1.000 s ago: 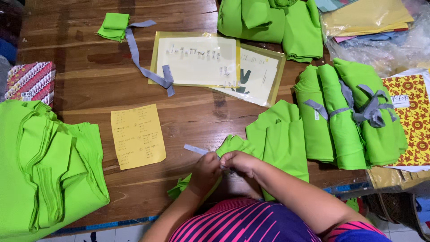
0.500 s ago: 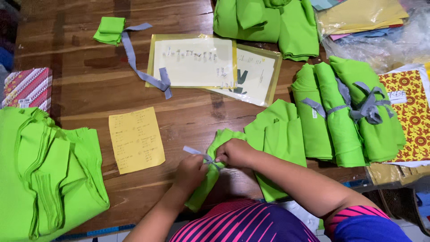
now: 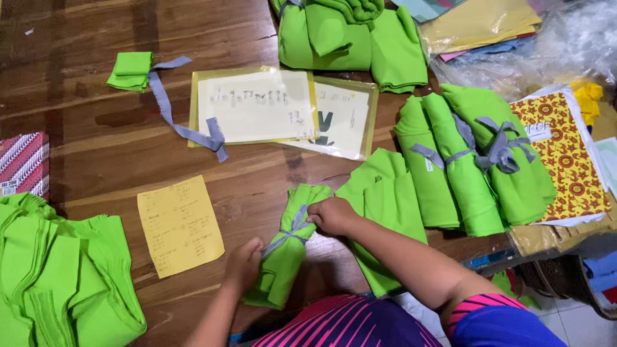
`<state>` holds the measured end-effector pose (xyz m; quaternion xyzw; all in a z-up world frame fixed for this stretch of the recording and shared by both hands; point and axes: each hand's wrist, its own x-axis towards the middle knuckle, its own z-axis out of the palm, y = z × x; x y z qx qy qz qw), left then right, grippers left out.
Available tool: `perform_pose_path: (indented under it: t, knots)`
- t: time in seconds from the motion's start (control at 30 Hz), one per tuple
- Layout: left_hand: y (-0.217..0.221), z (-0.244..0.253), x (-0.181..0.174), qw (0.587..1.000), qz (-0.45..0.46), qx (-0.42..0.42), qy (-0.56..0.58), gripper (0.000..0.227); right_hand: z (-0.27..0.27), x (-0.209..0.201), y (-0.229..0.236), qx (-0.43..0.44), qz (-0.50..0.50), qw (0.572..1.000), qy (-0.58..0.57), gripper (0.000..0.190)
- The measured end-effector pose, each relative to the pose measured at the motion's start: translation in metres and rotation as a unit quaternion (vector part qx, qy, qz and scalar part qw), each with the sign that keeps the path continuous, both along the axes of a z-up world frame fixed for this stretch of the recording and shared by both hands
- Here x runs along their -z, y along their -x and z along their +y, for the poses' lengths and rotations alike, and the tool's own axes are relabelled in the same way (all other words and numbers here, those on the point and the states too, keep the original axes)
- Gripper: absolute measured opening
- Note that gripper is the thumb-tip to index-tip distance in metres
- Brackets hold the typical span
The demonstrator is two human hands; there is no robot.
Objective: The person folds a stack of lime green shirts on a wooden table, ties each folded shirt with a grey ribbon, and stacks the finished bundles. The person also handles small white tags and places them on the shirts during the process.
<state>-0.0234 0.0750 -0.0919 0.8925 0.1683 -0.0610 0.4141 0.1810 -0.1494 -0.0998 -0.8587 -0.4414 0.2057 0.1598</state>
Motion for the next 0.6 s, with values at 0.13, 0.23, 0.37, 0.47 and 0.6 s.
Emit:
perform_pose_path:
  t: [0.13, 0.23, 0.37, 0.47, 0.6]
  knots:
    - [-0.009, 0.010, -0.005, 0.995, 0.046, -0.058, 0.060, 0.012, 0.007, 0.005, -0.006, 0.026, 0.033, 0.999, -0.012, 0.027]
    - [-0.011, 0.016, 0.010, 0.994, 0.034, -0.071, 0.070, 0.011, 0.009, 0.015, -0.007, 0.047, 0.030, 0.998, -0.015, 0.026]
    - [-0.018, 0.003, -0.005, 0.990, 0.097, -0.104, 0.016, 0.019, 0.013, 0.012, 0.000, 0.080, 0.013, 0.997, -0.003, 0.023]
    - [-0.012, -0.040, -0.036, 0.995, 0.044, -0.006, -0.094, 0.092, 0.016, -0.001, 0.011, 0.126, 0.057, 0.990, 0.024, 0.023]
    - [-0.001, -0.052, -0.016, 0.978, -0.030, 0.085, -0.190, 0.129, 0.016, -0.011, 0.009, 0.148, 0.066, 0.987, 0.016, 0.020]
